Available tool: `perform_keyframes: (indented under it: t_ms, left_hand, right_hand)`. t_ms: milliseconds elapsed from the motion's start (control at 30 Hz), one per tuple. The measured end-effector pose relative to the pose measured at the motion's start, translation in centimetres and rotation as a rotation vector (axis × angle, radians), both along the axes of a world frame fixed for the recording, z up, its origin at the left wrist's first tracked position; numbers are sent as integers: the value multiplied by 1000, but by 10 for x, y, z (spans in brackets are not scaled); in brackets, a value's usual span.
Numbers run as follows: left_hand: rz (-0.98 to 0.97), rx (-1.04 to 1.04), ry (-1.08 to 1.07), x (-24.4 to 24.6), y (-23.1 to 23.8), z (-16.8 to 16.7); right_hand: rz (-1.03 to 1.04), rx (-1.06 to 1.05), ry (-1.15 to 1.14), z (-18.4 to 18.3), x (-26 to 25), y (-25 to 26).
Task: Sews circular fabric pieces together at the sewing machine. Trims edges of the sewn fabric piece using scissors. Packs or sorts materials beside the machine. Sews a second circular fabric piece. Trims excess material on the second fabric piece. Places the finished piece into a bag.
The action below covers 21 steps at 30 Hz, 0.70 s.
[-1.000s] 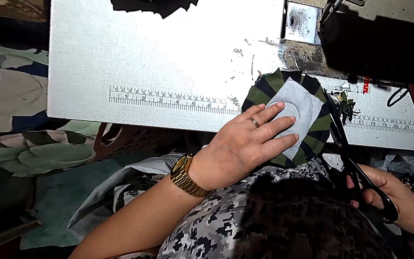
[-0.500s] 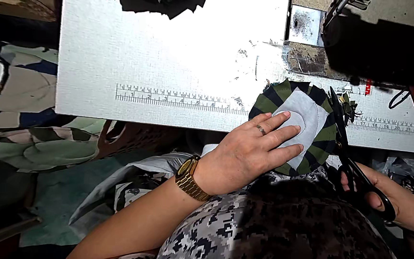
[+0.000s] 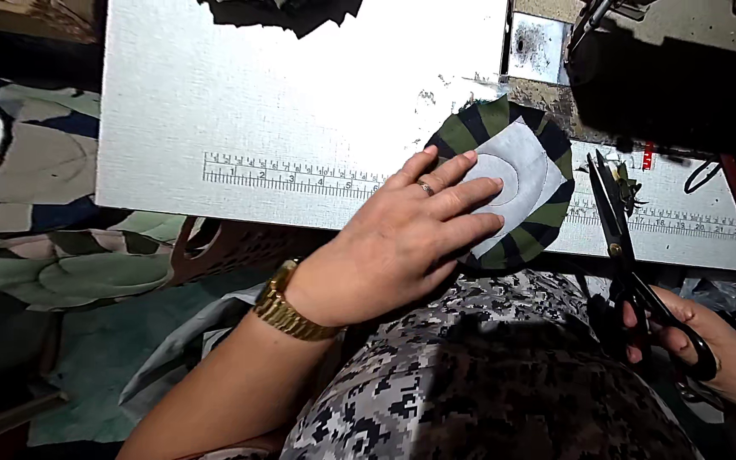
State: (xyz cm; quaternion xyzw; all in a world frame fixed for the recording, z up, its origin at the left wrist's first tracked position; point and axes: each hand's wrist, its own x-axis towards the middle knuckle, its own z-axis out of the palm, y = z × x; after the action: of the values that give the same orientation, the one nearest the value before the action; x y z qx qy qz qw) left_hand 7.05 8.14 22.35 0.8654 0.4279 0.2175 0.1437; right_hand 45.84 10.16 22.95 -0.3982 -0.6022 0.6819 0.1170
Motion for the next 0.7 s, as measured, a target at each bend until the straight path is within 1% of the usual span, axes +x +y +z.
perform_keyframes:
  t_ms: [100, 167, 233, 333, 433, 500, 567, 633, 700]
  left_hand:
    - [-27, -102, -15, -5, -1, 17]
    - [-25, -96, -49, 6, 2, 28]
    - [42, -56, -16, 25, 11, 30]
    - [159, -32, 143, 53, 28, 16]
    - [216, -19, 187, 65, 40, -2]
    - [175, -4, 168, 61, 44, -6]
    - [86, 0, 162, 51, 49, -8]
    - [4, -6, 164, 42, 53, -5]
    - [-37, 26, 147, 37, 51, -5]
  right_hand:
    - [60, -15, 0, -2, 2, 3]
    - [70, -12, 5, -3, 2, 3]
    - [69, -6, -4, -3, 0, 4]
    - [52, 21, -23, -4, -1, 2]
    - [36, 30, -26, -5, -1, -1]
    - [31, 32, -22, -6, 0, -2]
    - [55, 36, -16, -7, 4, -3]
    - [86, 29, 1, -9, 7, -2]
    - [109, 16, 22, -10, 10, -1]
